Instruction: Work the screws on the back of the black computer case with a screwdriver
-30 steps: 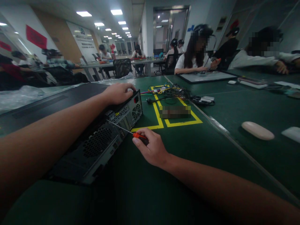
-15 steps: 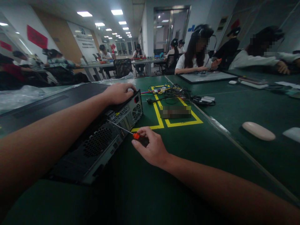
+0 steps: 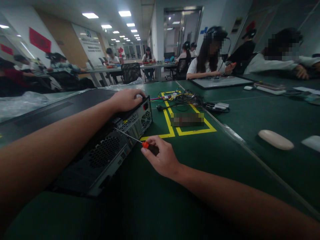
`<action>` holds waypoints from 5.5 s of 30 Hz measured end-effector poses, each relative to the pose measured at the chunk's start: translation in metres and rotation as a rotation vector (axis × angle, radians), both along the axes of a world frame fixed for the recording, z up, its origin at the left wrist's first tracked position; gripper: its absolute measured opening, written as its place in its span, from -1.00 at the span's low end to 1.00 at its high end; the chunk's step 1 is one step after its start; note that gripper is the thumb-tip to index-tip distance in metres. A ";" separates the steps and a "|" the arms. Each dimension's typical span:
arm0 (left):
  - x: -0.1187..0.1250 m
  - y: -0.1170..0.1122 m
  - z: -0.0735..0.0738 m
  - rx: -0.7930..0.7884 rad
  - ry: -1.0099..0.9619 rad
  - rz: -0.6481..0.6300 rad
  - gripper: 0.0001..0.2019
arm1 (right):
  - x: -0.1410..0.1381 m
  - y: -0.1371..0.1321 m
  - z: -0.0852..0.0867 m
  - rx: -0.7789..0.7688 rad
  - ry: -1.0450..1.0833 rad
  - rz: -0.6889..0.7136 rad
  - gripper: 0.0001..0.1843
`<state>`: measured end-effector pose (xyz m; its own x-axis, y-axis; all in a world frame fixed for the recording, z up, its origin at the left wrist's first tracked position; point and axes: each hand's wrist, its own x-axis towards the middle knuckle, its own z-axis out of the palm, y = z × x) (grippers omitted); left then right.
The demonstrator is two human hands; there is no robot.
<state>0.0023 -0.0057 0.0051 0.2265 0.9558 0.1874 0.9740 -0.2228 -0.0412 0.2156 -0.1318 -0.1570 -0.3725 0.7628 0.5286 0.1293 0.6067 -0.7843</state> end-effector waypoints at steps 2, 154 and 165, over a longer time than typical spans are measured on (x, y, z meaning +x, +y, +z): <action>0.001 0.000 0.000 -0.005 0.004 -0.001 -0.40 | 0.000 0.000 0.000 -0.008 0.001 0.001 -0.85; -0.001 0.002 0.000 -0.004 -0.028 -0.009 -0.39 | 0.000 0.001 -0.004 0.029 -0.021 -0.026 -0.74; -0.002 0.001 0.000 -0.015 -0.037 -0.012 -0.38 | 0.000 0.002 -0.003 0.012 -0.001 -0.006 -0.83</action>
